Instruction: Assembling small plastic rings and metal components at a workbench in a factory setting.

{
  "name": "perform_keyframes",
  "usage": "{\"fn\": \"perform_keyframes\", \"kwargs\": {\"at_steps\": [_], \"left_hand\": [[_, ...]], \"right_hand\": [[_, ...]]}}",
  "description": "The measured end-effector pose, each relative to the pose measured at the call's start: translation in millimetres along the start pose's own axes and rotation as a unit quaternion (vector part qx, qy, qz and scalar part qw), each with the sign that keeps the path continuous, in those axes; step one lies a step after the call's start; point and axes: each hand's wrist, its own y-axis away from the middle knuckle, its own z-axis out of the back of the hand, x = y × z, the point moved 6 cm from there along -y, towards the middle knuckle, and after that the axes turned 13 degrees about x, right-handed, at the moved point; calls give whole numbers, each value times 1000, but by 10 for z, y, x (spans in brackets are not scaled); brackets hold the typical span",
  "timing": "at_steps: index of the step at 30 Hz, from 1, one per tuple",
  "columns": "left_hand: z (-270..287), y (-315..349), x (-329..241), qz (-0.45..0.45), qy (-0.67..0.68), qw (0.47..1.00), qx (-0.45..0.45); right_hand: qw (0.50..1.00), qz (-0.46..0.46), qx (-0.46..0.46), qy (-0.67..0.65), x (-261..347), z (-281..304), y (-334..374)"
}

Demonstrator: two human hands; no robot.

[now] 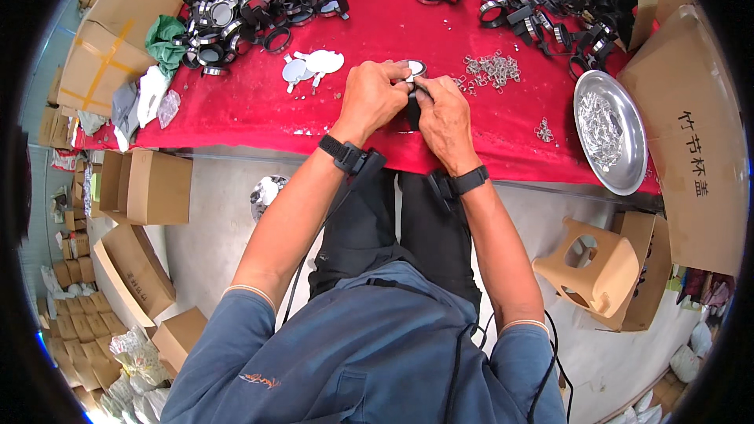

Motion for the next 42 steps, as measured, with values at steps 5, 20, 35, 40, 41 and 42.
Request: {"fn": "perform_keyframes", "kwargs": {"at_steps": [5, 20, 35, 40, 41, 42], "left_hand": [[17, 32, 30, 69, 36, 993, 89], [-93, 125, 89, -24, 91, 994, 61], [-219, 131, 130, -82, 53, 992, -75], [-162, 148, 162, -90, 46, 993, -66], [-107, 136, 131, -82, 46, 994, -53], [-99, 148, 167, -64, 37, 997, -39]], "right_hand": [[997, -64, -19, 37, -1, 230, -20], [982, -165, 50, 80, -286, 168, -182], [940, -144, 104, 293, 83, 44, -337], [944, -116, 79, 298, 90, -18, -257], [952, -80, 74, 285, 143, -18, -261], [953, -78, 95, 277, 149, -21, -217]]}}
